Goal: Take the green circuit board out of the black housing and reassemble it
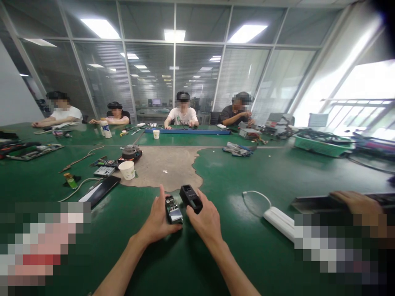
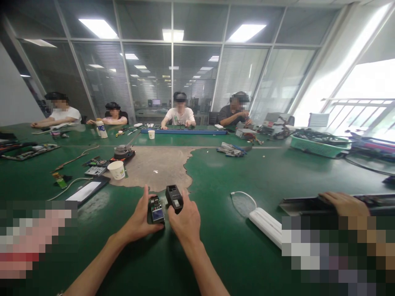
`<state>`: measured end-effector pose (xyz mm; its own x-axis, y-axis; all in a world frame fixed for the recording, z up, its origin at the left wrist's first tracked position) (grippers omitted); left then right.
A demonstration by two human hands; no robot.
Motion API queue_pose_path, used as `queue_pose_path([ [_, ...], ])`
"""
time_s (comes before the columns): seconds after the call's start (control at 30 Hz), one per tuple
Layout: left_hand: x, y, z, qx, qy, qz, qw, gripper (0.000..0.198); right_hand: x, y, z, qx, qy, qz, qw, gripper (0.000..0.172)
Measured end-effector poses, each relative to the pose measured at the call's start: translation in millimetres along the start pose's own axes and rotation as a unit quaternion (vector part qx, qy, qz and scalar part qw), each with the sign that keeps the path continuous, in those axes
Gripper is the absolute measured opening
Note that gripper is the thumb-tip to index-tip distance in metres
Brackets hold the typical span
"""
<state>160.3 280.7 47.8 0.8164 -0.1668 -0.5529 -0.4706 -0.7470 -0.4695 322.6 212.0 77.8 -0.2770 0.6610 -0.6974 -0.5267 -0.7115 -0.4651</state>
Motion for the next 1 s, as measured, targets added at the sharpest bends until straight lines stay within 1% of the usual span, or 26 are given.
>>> queue_pose_path([
  [0.07,-1.3,0,0,0.002,-0.013,0.009,1.0,0.134,8,2,-8,0.004,0.043,0.035,0.998,0.059],
  [0.13,-3.2,0,0,0.007,-0.022,0.017,1.0,0.131,12,7,-7,-0.018,0.086,0.052,0.995,0.056],
  [0.23,-7.2,1,0,0.014,-0.029,0.016,0.999,0.127,12,13,0,-0.057,0.144,0.046,0.987,0.051],
  [0.33,-7.7,2,2,0.013,-0.038,0.016,0.999,0.126,9,15,6,-0.077,0.162,0.024,0.983,0.044],
  [0.47,-3.6,3,7,0.003,-0.055,0.021,0.998,0.126,7,13,4,-0.075,0.137,0.005,0.988,0.044],
  [0.57,-3.9,3,8,0.005,-0.055,0.027,0.998,0.127,4,11,8,-0.076,0.062,-0.019,0.995,0.049],
  [0.63,-4.0,4,8,0.0,-0.049,0.053,0.997,0.13,1,11,20,-0.091,-0.02,-0.036,0.995,0.049],
  [0.7,-3.8,7,10,-0.016,-0.037,0.092,0.995,0.135,0,13,34,-0.106,-0.089,-0.044,0.989,0.046],
  [0.77,-6.6,10,15,-0.042,-0.028,0.117,0.992,0.14,2,18,48,-0.116,-0.118,-0.036,0.985,0.045],
  [0.83,-11.7,12,23,-0.068,-0.032,0.123,0.99,0.142,5,23,61,-0.128,-0.113,-0.015,0.985,0.046],
  [0.9,-15.6,14,29,-0.083,-0.04,0.128,0.987,0.141,7,29,71,-0.138,-0.085,0.006,0.987,0.046],
  [1.0,-21.0,13,29,-0.068,-0.024,0.127,0.989,0.13,7,33,80,-0.145,-0.023,0.029,0.989,0.045],
])
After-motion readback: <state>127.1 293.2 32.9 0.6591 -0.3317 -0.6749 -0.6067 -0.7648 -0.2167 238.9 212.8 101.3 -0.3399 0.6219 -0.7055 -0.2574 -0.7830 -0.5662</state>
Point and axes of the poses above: each hand's wrist, its own y-axis away from the middle knuckle, its own x-axis out of the palm, z = x × y, the point moved 10 cm from there along -y, towards the middle knuckle, and after that the axes turned 8 degrees about -z, right-handed, at the moved point
